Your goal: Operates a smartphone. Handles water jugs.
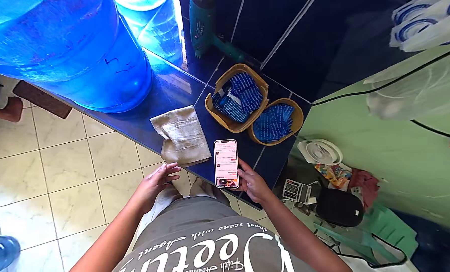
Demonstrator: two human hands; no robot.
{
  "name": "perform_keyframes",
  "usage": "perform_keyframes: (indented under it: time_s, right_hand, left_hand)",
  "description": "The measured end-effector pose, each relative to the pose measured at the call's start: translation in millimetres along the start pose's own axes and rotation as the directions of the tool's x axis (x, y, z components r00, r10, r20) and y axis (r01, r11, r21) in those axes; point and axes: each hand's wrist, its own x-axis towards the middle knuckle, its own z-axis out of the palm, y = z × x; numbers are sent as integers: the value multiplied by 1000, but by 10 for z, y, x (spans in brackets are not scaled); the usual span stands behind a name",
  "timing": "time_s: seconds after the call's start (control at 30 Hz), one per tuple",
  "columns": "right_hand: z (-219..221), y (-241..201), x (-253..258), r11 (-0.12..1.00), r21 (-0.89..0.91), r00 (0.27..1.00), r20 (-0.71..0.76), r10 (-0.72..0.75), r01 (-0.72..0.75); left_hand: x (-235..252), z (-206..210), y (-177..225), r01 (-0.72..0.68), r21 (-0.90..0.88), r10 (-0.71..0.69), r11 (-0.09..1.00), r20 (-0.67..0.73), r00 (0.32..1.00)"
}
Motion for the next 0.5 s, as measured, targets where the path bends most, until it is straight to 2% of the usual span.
perform_keyframes:
  time_s: [0.4,0.47,0.5]
  right_hand:
    - [56,-100,-73,986,-165,997,-79,-13,0]
    - [62,-114,-80,980,-199,995,-101,-25,5]
    - [67,-125,-85,975,-221,993,-114,-29,2]
  left_hand:
    - [-5,-5,-21,-3,1,3,1000,15,1000]
    - [-20,10,-17,-29,58,28,998,27,999]
    - [-26,32,-17,-72,140,68,988,37,997]
